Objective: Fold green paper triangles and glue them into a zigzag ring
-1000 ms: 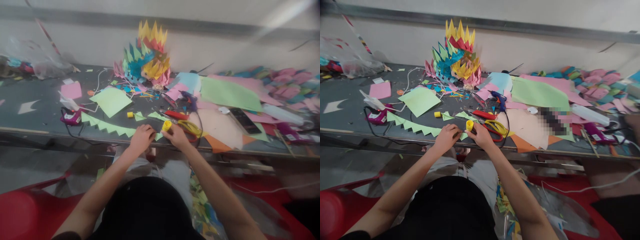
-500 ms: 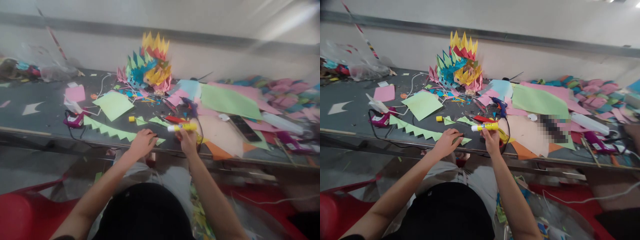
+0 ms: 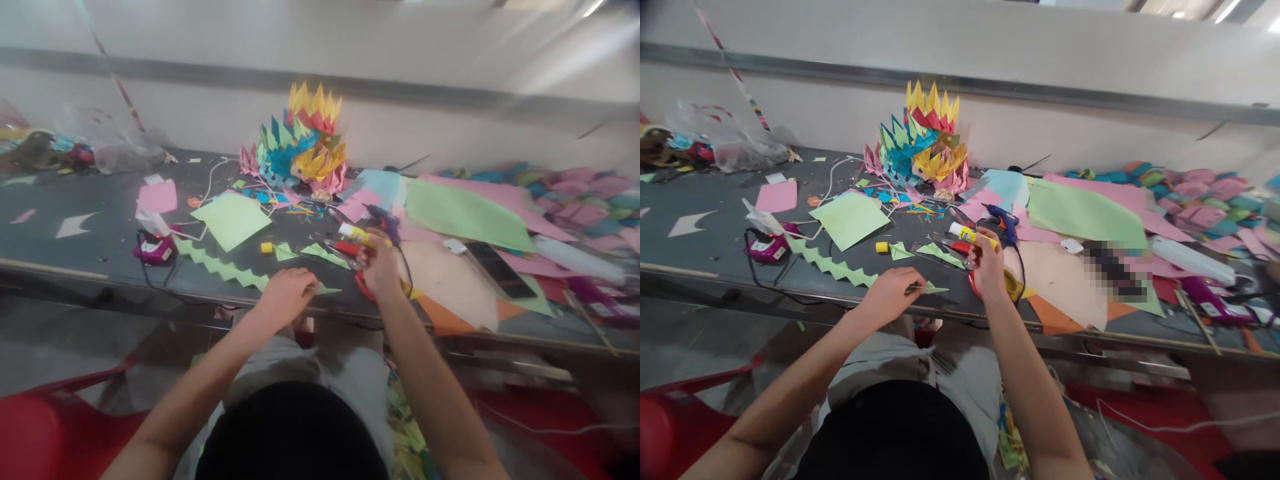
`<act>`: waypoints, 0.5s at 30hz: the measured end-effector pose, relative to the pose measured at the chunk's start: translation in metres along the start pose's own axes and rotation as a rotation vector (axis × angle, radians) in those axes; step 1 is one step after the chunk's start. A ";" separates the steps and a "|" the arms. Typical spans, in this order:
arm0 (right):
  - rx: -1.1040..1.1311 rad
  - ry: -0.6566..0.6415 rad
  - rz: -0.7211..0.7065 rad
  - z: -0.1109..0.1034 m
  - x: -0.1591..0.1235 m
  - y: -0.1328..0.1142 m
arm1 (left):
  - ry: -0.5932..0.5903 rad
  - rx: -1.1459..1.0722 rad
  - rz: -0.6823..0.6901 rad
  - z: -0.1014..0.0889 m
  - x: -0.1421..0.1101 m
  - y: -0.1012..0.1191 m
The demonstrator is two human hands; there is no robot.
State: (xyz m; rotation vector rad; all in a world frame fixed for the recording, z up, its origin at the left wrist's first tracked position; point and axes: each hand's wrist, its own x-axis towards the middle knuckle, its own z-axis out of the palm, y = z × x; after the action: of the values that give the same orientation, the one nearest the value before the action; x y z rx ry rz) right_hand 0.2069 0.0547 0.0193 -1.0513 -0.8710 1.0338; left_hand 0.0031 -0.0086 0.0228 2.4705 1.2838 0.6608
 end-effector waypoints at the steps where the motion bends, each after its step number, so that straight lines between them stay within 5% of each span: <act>1: -0.005 -0.014 0.007 0.001 0.007 0.000 | 0.043 0.041 0.011 -0.001 -0.003 0.001; 4: -0.076 -0.051 0.000 0.005 0.029 0.003 | 0.142 0.183 0.048 0.003 -0.014 -0.001; 7: -0.284 -0.082 -0.053 0.014 0.050 0.012 | 0.116 0.246 0.092 0.016 -0.025 -0.007; 15: -0.630 -0.140 -0.153 0.032 0.087 0.043 | 0.105 0.144 0.083 0.028 -0.028 -0.017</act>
State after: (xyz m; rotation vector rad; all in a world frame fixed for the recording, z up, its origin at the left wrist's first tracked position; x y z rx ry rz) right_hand 0.1918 0.1531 -0.0065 -1.4150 -1.4232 0.7184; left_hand -0.0081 -0.0234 -0.0165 2.6498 1.3146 0.7529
